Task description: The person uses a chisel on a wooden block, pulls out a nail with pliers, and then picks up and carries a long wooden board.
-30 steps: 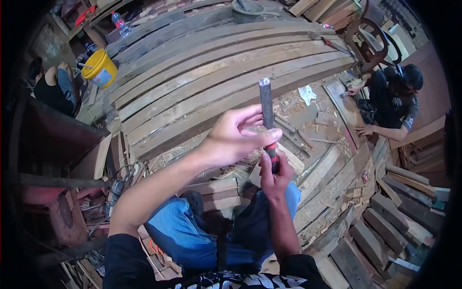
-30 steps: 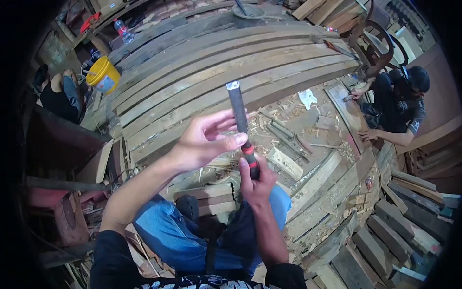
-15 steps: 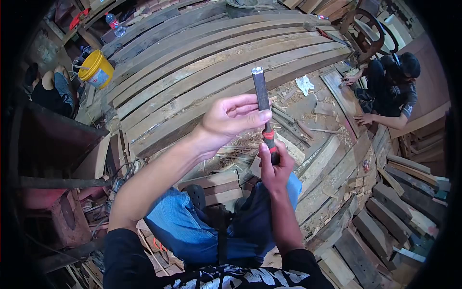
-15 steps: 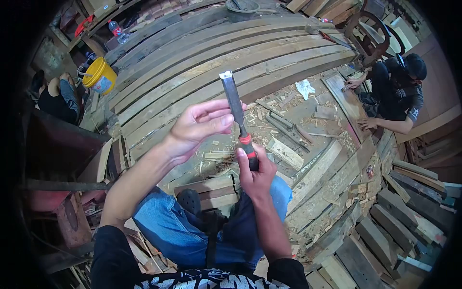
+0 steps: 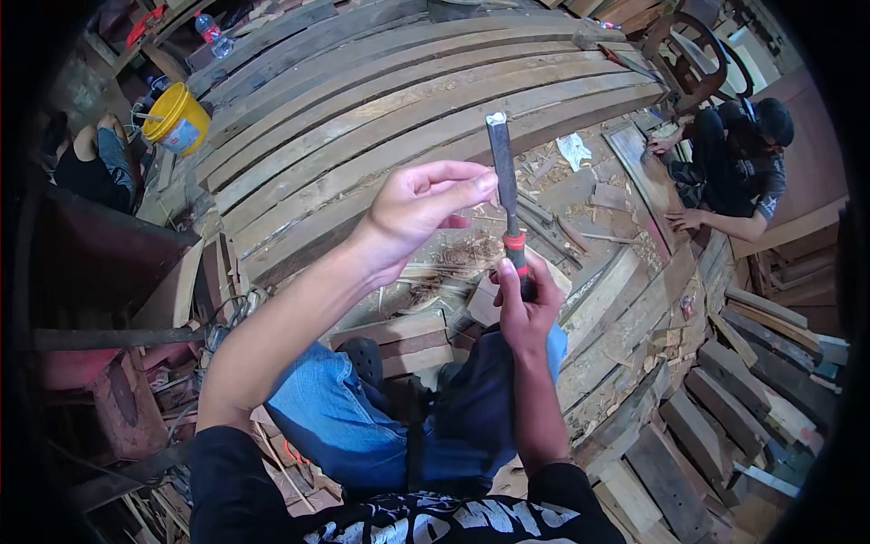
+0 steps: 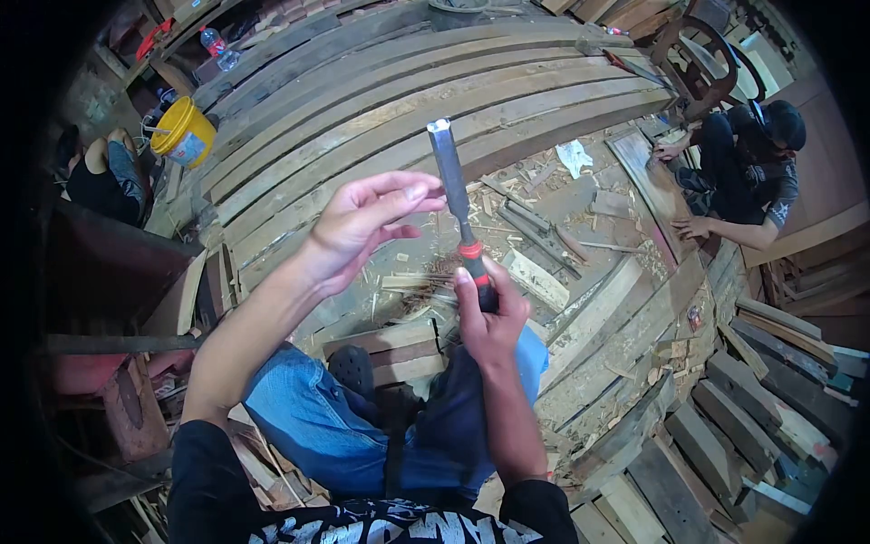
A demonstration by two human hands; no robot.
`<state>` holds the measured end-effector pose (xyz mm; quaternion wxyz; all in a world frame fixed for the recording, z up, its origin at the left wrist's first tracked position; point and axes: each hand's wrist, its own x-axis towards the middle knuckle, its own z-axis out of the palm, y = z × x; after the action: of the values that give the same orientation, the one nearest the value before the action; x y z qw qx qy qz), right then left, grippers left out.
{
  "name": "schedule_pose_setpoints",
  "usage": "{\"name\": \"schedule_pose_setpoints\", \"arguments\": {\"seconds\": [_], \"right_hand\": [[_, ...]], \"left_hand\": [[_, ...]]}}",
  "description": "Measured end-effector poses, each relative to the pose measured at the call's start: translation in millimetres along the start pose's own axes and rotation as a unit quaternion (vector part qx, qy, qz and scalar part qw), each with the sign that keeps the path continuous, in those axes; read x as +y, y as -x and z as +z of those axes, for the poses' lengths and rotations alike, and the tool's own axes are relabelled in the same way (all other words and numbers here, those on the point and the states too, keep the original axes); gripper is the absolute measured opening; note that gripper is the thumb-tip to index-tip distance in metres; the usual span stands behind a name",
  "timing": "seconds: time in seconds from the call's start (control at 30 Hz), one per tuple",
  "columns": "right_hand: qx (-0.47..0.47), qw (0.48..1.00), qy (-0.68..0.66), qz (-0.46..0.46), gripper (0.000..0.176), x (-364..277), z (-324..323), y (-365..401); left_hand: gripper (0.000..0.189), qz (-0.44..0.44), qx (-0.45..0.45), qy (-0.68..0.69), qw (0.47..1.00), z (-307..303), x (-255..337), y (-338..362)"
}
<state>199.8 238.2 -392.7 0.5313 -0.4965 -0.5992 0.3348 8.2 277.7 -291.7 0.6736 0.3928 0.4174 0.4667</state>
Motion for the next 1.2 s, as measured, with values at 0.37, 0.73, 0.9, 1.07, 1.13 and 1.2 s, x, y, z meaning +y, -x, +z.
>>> {"name": "schedule_pose_setpoints", "arguments": {"seconds": [0.37, 0.73, 0.9, 1.07, 1.13, 1.2], "right_hand": [[0.096, 0.919, 0.323, 0.205, 0.034, 86.6, -116.0, 98.5], [0.048, 0.786, 0.456, 0.414, 0.034, 136.1, -127.1, 268.5], [0.064, 0.798, 0.467, 0.376, 0.037, 139.9, -127.7, 262.3], [0.068, 0.815, 0.481, 0.317, 0.032, 147.2, -129.1, 239.0], [0.066, 0.817, 0.464, 0.335, 0.032, 157.2, -129.0, 226.7], [0.078, 0.838, 0.452, 0.294, 0.032, 165.5, -127.2, 217.3]], "left_hand": [[0.041, -0.017, -0.014, -0.104, 0.994, 7.6, -9.0, -5.0], [0.040, -0.041, -0.044, -0.140, 0.988, 3.0, -24.2, -17.3], [0.041, -0.033, -0.047, -0.143, 0.988, 0.6, -21.6, -16.0], [0.039, -0.030, -0.051, -0.181, 0.982, 4.7, -21.7, -14.6], [0.039, -0.036, -0.064, -0.192, 0.979, 5.0, -21.5, -14.3], [0.038, -0.031, -0.054, -0.157, 0.986, 5.1, -26.0, -14.4]]}}
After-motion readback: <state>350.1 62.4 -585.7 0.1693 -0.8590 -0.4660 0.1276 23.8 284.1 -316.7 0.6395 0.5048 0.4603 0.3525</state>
